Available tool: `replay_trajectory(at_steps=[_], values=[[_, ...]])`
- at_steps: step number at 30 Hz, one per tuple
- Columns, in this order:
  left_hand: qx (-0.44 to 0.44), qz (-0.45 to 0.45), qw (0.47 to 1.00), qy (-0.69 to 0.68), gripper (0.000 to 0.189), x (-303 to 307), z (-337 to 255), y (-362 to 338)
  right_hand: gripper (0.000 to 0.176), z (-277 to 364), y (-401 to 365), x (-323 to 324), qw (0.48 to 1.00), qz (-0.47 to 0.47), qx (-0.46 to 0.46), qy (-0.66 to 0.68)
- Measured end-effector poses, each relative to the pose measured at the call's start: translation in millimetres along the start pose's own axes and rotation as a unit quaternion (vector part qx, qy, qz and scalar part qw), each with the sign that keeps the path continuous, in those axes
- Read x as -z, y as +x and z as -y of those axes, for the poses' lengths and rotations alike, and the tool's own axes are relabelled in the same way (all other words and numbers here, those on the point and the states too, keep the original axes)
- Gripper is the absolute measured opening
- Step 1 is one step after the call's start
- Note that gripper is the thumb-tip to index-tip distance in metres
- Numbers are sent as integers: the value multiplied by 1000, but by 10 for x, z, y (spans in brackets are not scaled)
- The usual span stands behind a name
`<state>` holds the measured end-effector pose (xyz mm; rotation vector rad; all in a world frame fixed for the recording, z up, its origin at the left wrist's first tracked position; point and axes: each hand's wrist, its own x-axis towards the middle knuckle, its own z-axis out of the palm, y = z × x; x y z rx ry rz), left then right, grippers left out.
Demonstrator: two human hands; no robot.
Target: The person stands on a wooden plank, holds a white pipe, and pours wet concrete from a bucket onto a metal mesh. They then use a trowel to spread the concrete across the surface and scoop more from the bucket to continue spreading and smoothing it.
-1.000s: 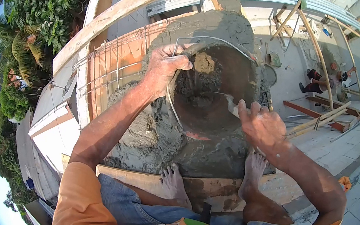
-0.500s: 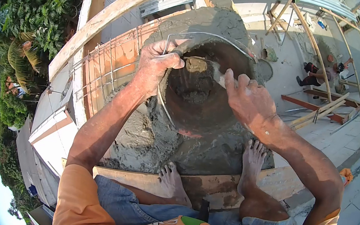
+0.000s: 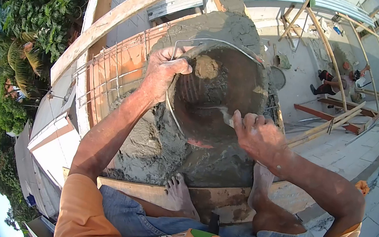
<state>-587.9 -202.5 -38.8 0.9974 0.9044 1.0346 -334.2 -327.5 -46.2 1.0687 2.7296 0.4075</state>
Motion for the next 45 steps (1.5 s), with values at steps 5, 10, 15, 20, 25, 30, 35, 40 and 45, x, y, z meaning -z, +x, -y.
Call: replay_trajectory(at_steps=[5, 10, 15, 20, 25, 30, 35, 40, 45], values=[[31, -37, 999, 16, 16, -218, -8, -67, 47, -399, 232, 183, 989, -64, -133, -24], [-7, -35, 999, 36, 15, -228, -112, 18, 44, -128, 197, -74, 976, -39, -111, -183], [-11, -27, 997, 77, 16, -136, 84, -38, 44, -68, 102, 81, 994, 15, -71, -87], [-28, -16, 996, 81, 11, -205, 16, -26, 46, -340, 358, 198, 992, -10, -117, -56], [-53, -36, 996, 62, 13, -109, -43, 25, 48, 12, 108, -40, 994, 24, -57, -87], [-9, -53, 996, 73, 13, -277, -40, -8, 46, -279, 403, 31, 989, -73, -111, -68], [-41, -39, 991, 126, 9, -210, 5, 70, 47, -144, 358, -61, 974, 47, -95, -202], [-61, -14, 977, 204, 7, -338, -27, -37, 50, -46, 248, 38, 988, 101, -65, -94], [-72, 4, 973, 221, 10, -271, -90, 41, 47, -480, 396, 180, 987, -47, -147, -51]])
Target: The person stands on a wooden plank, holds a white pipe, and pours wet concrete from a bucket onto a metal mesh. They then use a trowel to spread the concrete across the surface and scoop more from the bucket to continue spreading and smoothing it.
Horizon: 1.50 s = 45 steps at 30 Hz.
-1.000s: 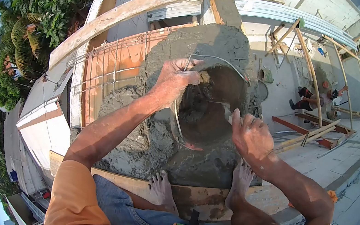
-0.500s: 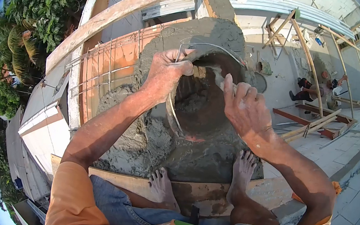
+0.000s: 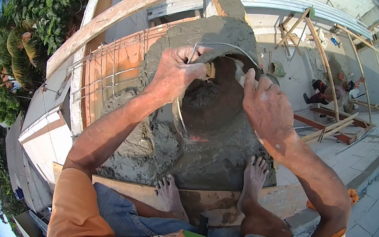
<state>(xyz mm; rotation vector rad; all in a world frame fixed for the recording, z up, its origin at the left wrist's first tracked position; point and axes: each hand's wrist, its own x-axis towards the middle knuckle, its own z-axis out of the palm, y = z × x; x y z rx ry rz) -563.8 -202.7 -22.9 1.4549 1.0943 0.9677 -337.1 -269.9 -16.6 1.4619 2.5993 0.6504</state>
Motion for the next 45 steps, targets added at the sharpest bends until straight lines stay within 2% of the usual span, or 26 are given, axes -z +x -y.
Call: replay_trajectory(at_steps=[2, 4, 5, 7, 8, 10, 14, 16, 18, 20, 23, 26, 28, 30, 32, 33, 34, 35, 37, 38, 40, 41, 42, 43, 44, 45], values=[[-19, 8, 1000, 10, 17, 28, 15, 65, 47, 165, -81, -81, 999, 26, 4, -32], [-50, -60, 995, -58, 20, 66, 23, 108, 47, 335, -249, -88, 993, 72, 43, -86], [-52, -60, 995, -59, 20, 66, 9, 97, 47, 335, -292, -97, 993, 72, 43, -87], [6, -52, 996, -73, 5, 51, -34, 50, 46, 291, -302, -26, 995, 88, 44, -16], [18, -38, 998, -56, 15, 38, -45, 34, 46, 274, -276, -16, 995, 93, 44, -11], [11, -40, 998, -57, 16, -9, -75, 35, 44, 170, -64, 19, 1000, 16, -6, -11], [-15, -48, 998, -50, 18, 49, 50, 100, 43, 258, -129, -159, 994, 11, 30, -103], [-3, -55, 997, -60, 19, 47, 21, 64, 45, 361, -300, -122, 990, 96, 63, -86], [16, -62, 996, -70, 21, 35, 57, 18, 45, 260, -230, -86, 993, 88, 49, -55], [5, -42, 999, -22, 20, 34, 80, 11, 46, 187, -85, -9, 996, 79, 25, -23], [-34, -35, 999, -2, 17, 20, 15, 20, 47, 216, -27, -10, 994, 78, 11, -74], [-18, -29, 999, -23, 12, 56, -17, 29, 46, 306, -140, -159, 990, 110, 73, -50], [-8, -12, 1000, 17, 11, 42, -108, -28, 34, 126, -12, -35, 988, 105, 1, 116], [-10, 11, 998, 62, 11, -4, -152, -3, 27, -37, 116, 103, 983, 127, -9, 130], [-199, 41, 976, 82, 16, -61, -121, 24, 20, -89, 151, 86, 978, 150, -17, 144], [-198, 45, 976, 85, 16, -76, -168, 20, 17, -102, 111, 14, 970, 117, 12, 215], [-142, 56, 985, 82, 19, -91, -250, 5, 14, -114, 58, -81, 954, 82, 42, 285], [-84, 66, 991, 79, 22, -109, -294, -19, 14, -145, -19, -235, 952, 83, 39, 291], [-102, 77, 989, 79, 24, -120, -263, -46, 21, -200, -172, -644, 913, -68, 105, 389], [-121, 84, 986, 74, 26, -123, -253, -69, 21, -160, -206, -823, 910, -71, 97, 397], [-105, 108, 984, 91, 24, -144, -296, -127, 30, -62, -215, -956, 882, 12, 134, 452], [-92, 121, 983, 103, 23, -142, -310, -157, 30, -9, -276, -993, 878, 10, 129, 460], [-86, 126, 982, 110, 23, -138, -311, -180, 33, 27, -262, -815, 816, 140, 58, 558], [-86, 129, 983, 101, 26, -136, -317, -198, 36, 59, -249, -720, 724, 266, -11, 636], [-86, 130, 983, 93, 29, -126, -328, -209, 31, 178, -309, -937, 658, 225, -6, 718], [-83, 130, 983, 100, 29, -109, -341, -215, 31, 208, -257, -817, 655, 222, -3, 723]])
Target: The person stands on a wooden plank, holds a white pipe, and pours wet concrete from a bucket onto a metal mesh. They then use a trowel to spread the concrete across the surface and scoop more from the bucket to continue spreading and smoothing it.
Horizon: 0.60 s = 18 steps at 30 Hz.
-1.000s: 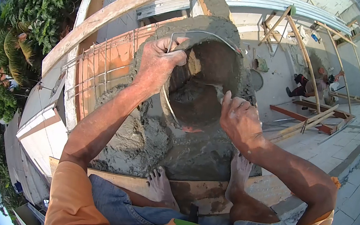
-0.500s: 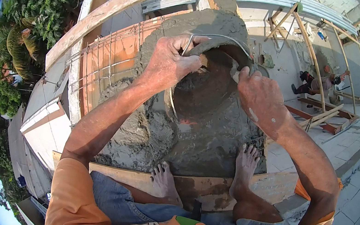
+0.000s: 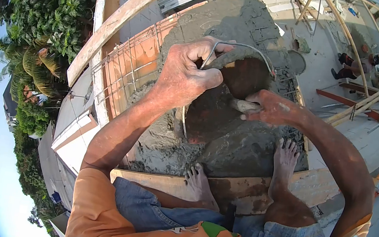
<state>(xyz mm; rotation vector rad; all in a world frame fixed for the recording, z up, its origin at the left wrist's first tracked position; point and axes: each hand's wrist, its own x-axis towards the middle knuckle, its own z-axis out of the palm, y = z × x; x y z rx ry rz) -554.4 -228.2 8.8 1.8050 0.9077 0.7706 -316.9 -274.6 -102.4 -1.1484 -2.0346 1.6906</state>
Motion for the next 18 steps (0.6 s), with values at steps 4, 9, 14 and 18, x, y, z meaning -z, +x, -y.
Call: replay_trajectory(at_steps=[4, 9, 14, 18], values=[[9, -23, 999, -25, 26, 73, -26, -20, 31, 350, 15, -166, 984, 69, -142, 85], [10, -84, 996, -41, 10, 84, -84, -33, 31, 364, 21, -199, 978, 52, -81, 187], [21, -176, 982, -68, 7, 143, 149, 20, 36, 418, -177, -43, 974, 0, -130, 188], [75, -272, 947, -153, 11, 305, 442, 104, 41, 456, -505, 143, 981, -45, -108, 155]])
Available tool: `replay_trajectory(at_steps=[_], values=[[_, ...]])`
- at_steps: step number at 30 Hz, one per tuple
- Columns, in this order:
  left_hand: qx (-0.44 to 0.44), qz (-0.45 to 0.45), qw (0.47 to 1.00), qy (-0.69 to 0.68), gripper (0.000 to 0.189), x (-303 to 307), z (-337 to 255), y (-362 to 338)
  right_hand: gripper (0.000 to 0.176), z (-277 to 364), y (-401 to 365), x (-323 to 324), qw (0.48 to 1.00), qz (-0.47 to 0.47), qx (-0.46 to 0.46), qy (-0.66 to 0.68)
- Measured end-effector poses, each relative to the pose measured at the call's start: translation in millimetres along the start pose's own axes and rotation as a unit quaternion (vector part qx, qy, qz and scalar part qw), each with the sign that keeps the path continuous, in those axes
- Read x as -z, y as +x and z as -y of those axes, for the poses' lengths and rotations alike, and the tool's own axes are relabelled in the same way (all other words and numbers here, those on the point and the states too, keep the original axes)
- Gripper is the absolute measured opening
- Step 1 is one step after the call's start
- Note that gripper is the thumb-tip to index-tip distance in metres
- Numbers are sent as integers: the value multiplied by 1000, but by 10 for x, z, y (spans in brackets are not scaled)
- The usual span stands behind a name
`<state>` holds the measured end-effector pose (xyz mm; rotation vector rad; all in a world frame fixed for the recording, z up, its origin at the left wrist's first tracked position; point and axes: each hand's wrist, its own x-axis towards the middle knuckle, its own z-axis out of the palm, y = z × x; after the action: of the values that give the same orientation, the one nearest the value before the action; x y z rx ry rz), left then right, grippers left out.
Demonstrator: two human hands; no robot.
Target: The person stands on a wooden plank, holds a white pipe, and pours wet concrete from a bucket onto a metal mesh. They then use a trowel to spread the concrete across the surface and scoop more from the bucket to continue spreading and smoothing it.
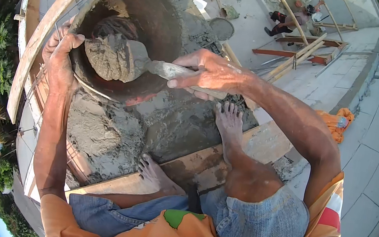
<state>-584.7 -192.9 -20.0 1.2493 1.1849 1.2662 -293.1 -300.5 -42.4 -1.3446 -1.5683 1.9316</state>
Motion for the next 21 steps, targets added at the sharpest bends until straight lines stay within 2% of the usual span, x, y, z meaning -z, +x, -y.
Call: replay_trajectory(at_steps=[2, 4, 6, 8, 10, 11, 13, 14, 15, 16, 17, 19, 21], values=[[49, 6, 996, -75, 15, -54, -66, 23, 44, -32, -255, 67, 1000, -24, 4, -12], [44, 20, 996, -79, 12, 152, 121, 193, 38, -111, -499, 91, 982, -137, 116, -60], [61, -12, 996, -72, 8, 67, 77, 135, 41, 39, -927, 126, 983, -164, -45, -64], [81, 7, 993, -88, 11, 311, 357, 258, 42, -247, -1380, -8, 957, -284, -47, -14], [96, 24, 990, -99, 16, 358, 410, 263, 44, -236, -1675, -124, 933, -315, -169, 39], [90, 14, 992, -89, 15, 263, 317, 190, 44, -307, -1799, -225, 933, -315, -171, 37], [83, 0, 993, -79, 14, 132, 187, 117, 47, -708, -1910, -425, 887, -439, -75, -119], [84, -6, 994, -72, 14, 87, 143, 103, 43, -938, -1708, -530, 879, -423, -105, -194], [87, -13, 994, -64, 13, 74, 130, 94, 41, -1500, -1188, -791, 864, -349, -157, -328], [86, -16, 994, -65, 13, 126, 182, 134, 41, -2224, -596, -1154, 820, -265, -210, -463], [79, -10, 995, -64, 14, 214, 269, 209, 44, -2698, -320, -1341, 790, -233, -233, -518], [74, -7, 995, -61, 15, 256, 299, 243, 47, -1888, -352, -1198, 843, -199, -279, -413], [74, -10, 994, -84, 16, 216, 218, 237, 46, -2033, -301, -1227, 844, -219, -281, -402]])
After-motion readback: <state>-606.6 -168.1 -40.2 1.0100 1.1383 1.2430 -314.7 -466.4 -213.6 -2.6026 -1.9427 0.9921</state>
